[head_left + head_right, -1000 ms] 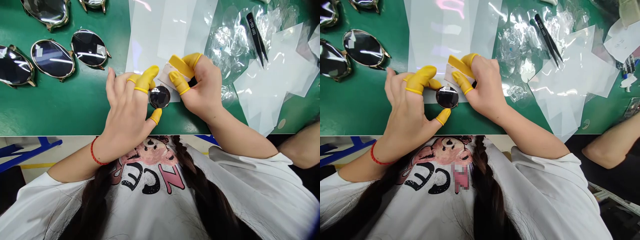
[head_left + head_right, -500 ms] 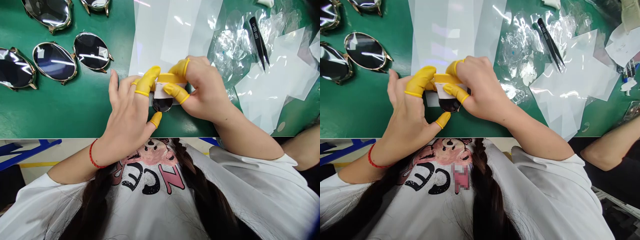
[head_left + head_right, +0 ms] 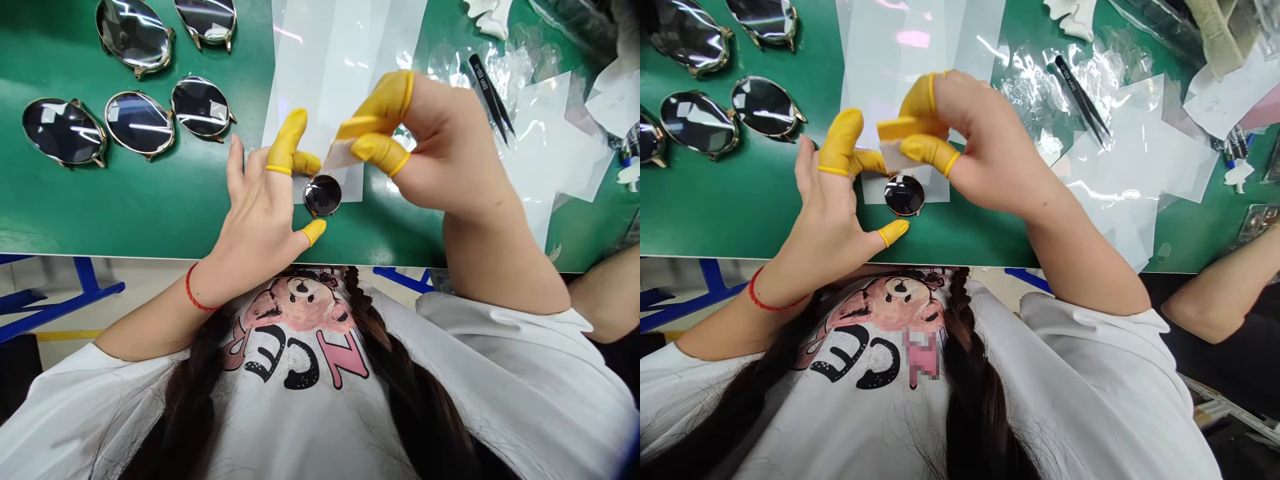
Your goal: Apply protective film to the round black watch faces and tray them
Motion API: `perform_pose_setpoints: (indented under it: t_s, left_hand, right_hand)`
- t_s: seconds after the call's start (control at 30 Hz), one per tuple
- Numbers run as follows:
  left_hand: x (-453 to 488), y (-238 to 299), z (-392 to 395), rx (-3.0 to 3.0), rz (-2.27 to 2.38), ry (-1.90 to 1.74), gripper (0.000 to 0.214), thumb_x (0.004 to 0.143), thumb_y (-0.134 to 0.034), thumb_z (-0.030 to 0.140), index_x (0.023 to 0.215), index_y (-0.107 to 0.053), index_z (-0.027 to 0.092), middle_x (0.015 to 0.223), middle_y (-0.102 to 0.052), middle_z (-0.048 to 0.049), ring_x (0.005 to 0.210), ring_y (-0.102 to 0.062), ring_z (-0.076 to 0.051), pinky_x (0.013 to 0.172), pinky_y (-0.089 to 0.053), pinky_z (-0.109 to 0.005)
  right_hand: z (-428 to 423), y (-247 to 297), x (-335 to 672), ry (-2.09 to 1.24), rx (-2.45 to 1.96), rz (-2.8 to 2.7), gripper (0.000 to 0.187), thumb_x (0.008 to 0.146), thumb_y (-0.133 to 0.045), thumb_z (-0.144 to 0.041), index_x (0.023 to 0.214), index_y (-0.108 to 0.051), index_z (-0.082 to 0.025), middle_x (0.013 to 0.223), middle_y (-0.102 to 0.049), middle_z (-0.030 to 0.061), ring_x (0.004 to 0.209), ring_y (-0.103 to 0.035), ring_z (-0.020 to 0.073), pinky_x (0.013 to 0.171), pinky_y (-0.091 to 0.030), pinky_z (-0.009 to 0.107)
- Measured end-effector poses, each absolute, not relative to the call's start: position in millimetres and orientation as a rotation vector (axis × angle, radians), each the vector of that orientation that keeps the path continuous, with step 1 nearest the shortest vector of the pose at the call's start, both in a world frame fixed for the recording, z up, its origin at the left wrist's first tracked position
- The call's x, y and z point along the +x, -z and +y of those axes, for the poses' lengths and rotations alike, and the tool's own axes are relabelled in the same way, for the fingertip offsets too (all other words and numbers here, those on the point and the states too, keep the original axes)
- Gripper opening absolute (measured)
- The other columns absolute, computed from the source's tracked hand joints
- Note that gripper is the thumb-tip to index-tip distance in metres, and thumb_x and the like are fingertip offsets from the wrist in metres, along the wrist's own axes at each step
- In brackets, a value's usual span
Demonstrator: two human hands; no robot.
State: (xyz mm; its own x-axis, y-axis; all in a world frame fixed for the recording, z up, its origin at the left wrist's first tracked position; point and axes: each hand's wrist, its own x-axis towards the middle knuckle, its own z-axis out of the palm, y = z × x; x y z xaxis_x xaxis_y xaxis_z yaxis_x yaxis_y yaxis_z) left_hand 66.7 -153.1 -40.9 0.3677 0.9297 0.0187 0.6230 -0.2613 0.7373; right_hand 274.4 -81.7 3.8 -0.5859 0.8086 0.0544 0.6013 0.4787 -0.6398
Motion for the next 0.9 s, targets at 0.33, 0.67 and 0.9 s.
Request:
perform_pose_setpoints:
  t_s: [0.33, 0.67, 0.9]
  left_hand:
    - [68, 42, -145, 1.949, 1.342, -0.584, 0.056, 0.085, -0.067, 0.029, 0.134, -0.04, 0.028, 0.147, -0.048, -0.0091, 0.148, -0.033, -0.035, 0.127, 0.002, -0.069]
    - [65, 44, -144, 2.003, 1.292, -0.556, 0.055, 0.083, -0.07, 0.029, 0.134, -0.05, 0.031, 0.137, -0.057, -0.0064, 0.142, -0.039, -0.035, 0.128, 0.003, -0.066]
    - [65, 46, -142, 2.059, 1.315, -0.533, 0.042, 0.087, -0.068, 0.037, 0.127, -0.06, 0.028, 0.128, -0.059, -0.004, 0.139, -0.041, -0.033, 0.128, 0.001, -0.065]
  right_hand:
    - [-74, -1, 239, -0.522, -1.179, -2.905, 0.013, 0.092, -0.049, -0.024, 0.083, -0.058, -0.028, 0.091, -0.065, 0.0038, 0.106, -0.056, 0.028, 0.096, -0.042, 0.049]
    - [-112, 10, 267, -0.659, -1.357, -2.281, 0.025, 0.1, -0.042, -0.041, 0.103, -0.064, -0.031, 0.108, -0.069, 0.0026, 0.102, -0.065, 0.0227, 0.089, -0.053, 0.042]
    - [-132, 29, 273, -0.347, -1.362, -2.484, 0.038, 0.102, -0.033, -0.039, 0.105, -0.071, -0.034, 0.11, -0.07, 0.005, 0.104, -0.063, 0.0257, 0.093, -0.049, 0.048]
